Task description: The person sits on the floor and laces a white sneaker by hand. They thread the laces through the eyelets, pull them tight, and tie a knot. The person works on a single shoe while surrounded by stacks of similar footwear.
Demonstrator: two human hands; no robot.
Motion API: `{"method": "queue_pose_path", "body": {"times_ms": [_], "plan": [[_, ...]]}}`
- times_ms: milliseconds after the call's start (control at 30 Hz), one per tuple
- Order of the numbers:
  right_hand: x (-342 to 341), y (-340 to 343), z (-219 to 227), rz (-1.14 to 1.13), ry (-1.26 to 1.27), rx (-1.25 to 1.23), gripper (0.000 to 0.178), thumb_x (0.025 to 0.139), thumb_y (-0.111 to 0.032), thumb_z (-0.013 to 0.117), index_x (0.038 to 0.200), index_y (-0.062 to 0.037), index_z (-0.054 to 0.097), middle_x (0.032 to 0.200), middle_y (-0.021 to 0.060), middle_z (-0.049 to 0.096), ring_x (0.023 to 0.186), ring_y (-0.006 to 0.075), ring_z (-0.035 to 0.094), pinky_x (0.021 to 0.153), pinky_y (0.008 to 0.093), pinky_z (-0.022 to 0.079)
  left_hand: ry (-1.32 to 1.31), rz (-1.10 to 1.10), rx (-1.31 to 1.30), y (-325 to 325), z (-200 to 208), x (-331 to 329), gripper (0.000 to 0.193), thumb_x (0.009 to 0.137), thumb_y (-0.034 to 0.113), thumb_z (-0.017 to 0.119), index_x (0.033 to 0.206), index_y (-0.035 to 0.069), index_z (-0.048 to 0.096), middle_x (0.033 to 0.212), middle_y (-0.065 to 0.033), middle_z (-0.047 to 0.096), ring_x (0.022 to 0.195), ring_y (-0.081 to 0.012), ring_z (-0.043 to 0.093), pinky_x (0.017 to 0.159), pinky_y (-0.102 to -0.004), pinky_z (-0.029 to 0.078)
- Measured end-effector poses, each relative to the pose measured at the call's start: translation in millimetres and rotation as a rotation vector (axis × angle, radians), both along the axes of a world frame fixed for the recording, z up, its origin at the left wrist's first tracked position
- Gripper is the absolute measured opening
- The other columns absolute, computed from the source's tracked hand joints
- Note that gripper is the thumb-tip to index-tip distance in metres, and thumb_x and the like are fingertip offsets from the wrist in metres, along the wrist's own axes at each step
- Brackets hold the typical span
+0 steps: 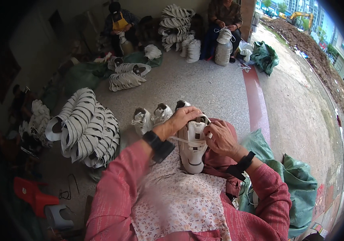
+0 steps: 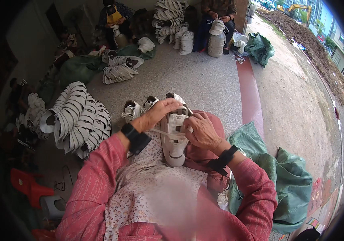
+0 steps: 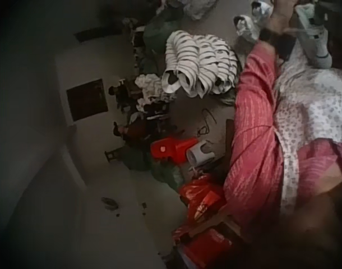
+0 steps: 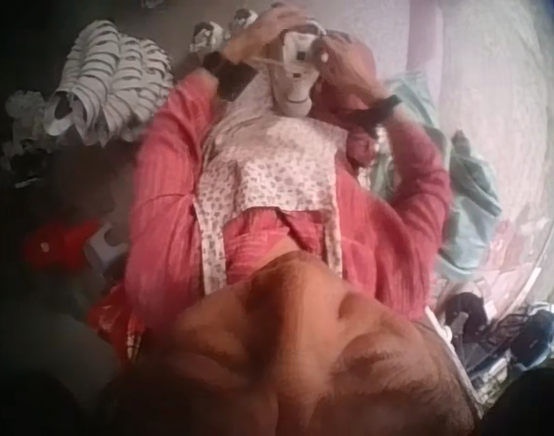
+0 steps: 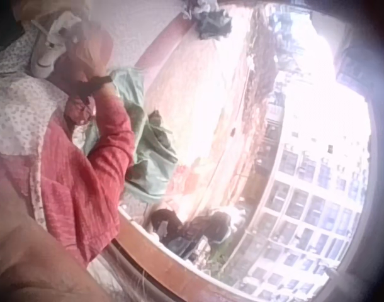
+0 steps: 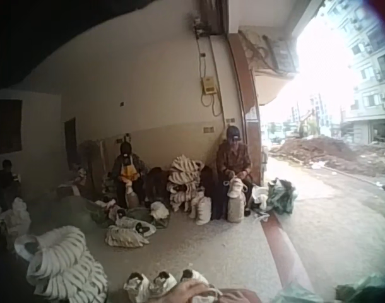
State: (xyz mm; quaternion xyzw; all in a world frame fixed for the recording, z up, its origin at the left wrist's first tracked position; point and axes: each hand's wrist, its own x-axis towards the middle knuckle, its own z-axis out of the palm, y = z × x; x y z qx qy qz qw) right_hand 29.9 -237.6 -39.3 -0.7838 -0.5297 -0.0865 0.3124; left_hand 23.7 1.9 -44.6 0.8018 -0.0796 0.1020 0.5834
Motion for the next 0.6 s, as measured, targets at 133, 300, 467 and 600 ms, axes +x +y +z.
{"method": "queue_pose_path", "body": {"times_ms": [133,300,467,600], "plan": [[-4.5,13.6,-3.2,-0.109,-0.028,-0.055,0.022,0.084,-0.015,0.064,0.105,-0.0105,0.061,0.085,0.0050,0.060,0.094,0.0251,0.058,0.091,0.0405,0.038,0.150,0.103,0.215,20.4,20.2,-66.4,0.031,0.098,0.036,0.061,0.088,0.007,0.068,0.087,-0.0018,0.061,0.080,-0.0116,0.058,0.068,-0.0279,0.047],[-9.4,20.0,-5.3,-0.086,0.210,0.005,0.022,0.084,-0.010,0.067,0.106,-0.0133,0.063,0.085,0.0024,0.062,0.090,0.0230,0.060,0.094,0.0378,0.036,0.991,-0.162,-0.579,30.6,17.6,-134.3,0.035,0.102,0.040,0.056,0.104,0.006,0.063,0.085,-0.0012,0.061,0.069,-0.0116,0.057,0.063,-0.0255,0.046],[-22.5,11.3,9.7,0.056,0.708,0.264,0.012,0.093,-0.010,0.064,0.104,-0.0093,0.065,0.090,0.0013,0.063,0.091,0.0138,0.061,0.084,0.0312,0.045,0.718,-0.091,-1.158,27.6,-3.2,-123.5,0.028,0.103,0.032,0.055,0.113,0.006,0.058,0.076,0.0014,0.059,0.063,-0.0107,0.055,0.057,-0.0251,0.047],[-24.6,-27.7,14.8,-0.057,1.113,0.575,0.013,0.098,-0.008,0.058,0.107,-0.0030,0.064,0.094,0.0048,0.063,0.089,0.0135,0.063,0.074,0.0276,0.050,0.333,-0.081,-1.233,66.6,11.3,-106.1,0.019,0.102,0.024,0.058,0.106,0.006,0.064,0.076,0.0028,0.059,0.062,-0.0082,0.054,0.055,-0.0238,0.047]]}}
